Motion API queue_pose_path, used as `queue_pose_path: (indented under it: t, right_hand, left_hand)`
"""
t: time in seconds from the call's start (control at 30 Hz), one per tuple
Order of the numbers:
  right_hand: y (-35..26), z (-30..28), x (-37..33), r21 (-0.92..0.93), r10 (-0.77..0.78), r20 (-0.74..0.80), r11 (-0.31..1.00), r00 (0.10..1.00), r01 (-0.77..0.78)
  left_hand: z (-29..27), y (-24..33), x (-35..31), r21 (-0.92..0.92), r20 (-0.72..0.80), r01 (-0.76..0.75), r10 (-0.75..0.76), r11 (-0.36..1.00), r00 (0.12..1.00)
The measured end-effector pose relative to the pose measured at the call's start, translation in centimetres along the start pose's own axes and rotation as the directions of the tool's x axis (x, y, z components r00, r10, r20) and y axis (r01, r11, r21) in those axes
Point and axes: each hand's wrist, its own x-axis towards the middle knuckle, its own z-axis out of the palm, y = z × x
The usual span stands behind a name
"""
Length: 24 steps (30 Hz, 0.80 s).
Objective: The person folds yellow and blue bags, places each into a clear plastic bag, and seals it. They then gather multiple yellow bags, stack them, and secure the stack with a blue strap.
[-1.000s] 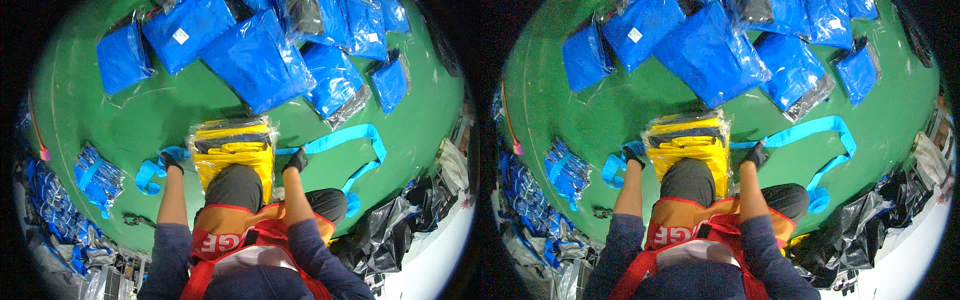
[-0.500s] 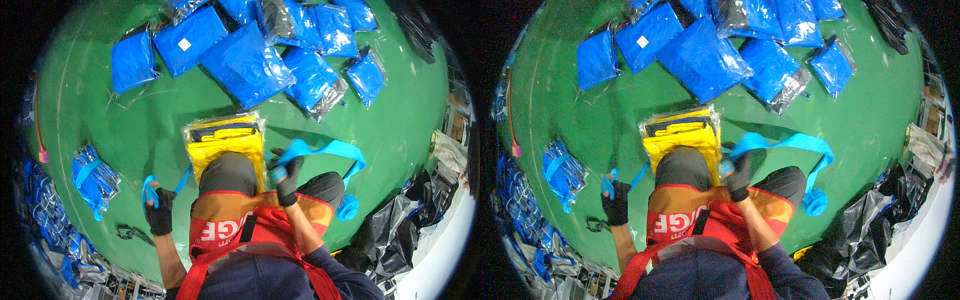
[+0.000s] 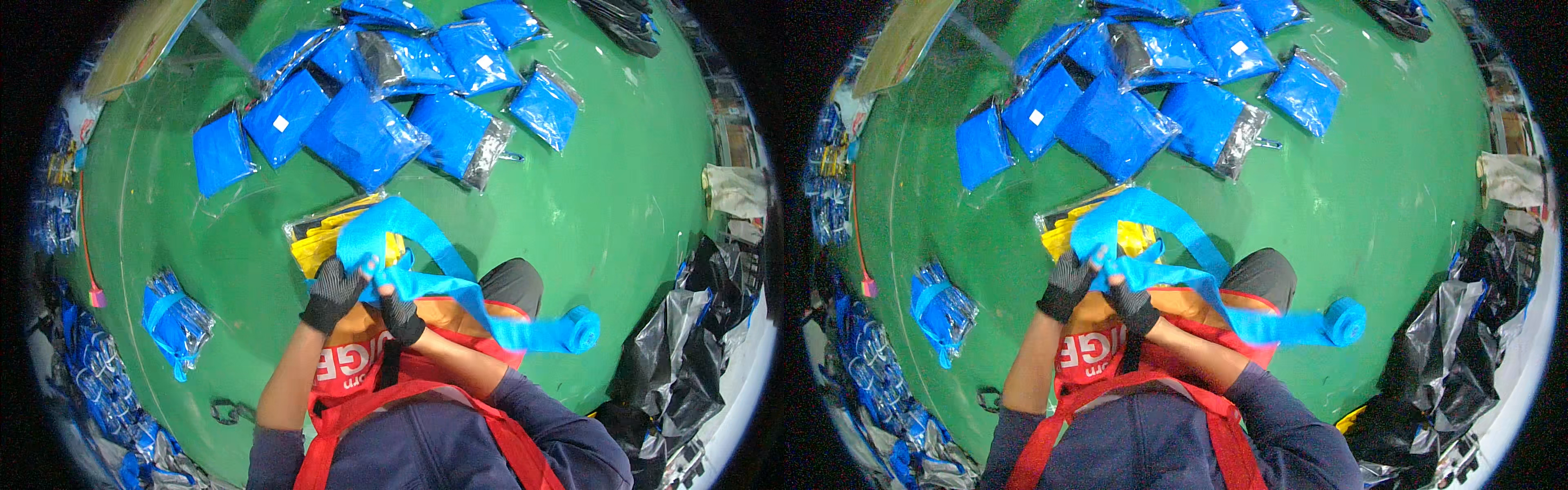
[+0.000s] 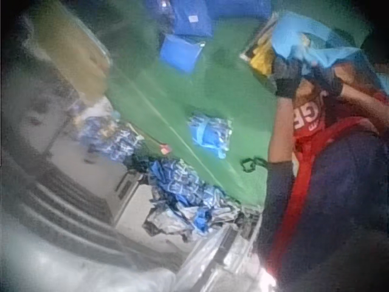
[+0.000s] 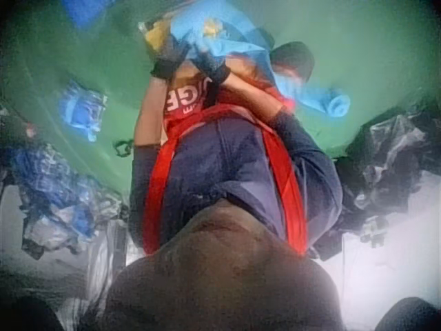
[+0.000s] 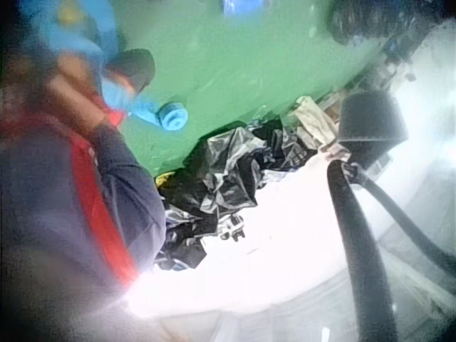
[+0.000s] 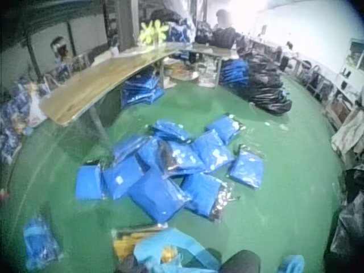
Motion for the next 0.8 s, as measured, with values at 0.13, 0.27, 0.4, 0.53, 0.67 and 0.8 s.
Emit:
queue_pose_path:
  t: [0.13, 0.27, 0.4, 0.53, 0.67, 0.8]
  right_hand:
    - [2.1, -1.0, 3.1, 0.59, 0.183, 0.024, 0.791, 0.983, -0.161]
    - [-0.1, -8.9, 11.4, -0.283, 0.032, 0.103, 0.959, 0.994, -0.001]
    - [-6.1, -27.1, 7.5, -0.807, 0.241, -0.145, 0.532, 0.96, -0.255]
    - [-12.5, -40.6, -10.3, -0.828, 0.561, -0.214, 0.329, 0.799, -0.453]
    - [-15.0, -33.5, -22.5, -0.727, 0.91, 0.063, 0.324, 0.411, -0.605]
    - [-15.0, -21.3, -22.6, -0.689, 0.916, 0.395, 0.247, -0.067, -0.682]
  left_hand:
    - [1.9, 2.1, -1.1, -0.379, -0.177, -0.186, 0.126, 0.907, 0.976]
    - [0.8, 4.1, -7.9, -0.111, 0.742, -0.57, 0.449, 0.814, 0.497]
    - [-2.8, 2.4, -10.8, 0.286, 0.667, -0.216, -0.033, 0.934, 0.744]
    - [-2.8, 0.7, -12.0, 0.453, 0.571, -0.663, 0.377, 0.596, 0.73]
    - [-0.8, 0.6, -12.8, 0.592, 0.291, -0.268, 0.109, 0.76, 0.951]
    - [-0.5, 0.0, -12.6, 0.479, 0.129, -0.29, 0.26, 0.829, 0.957]
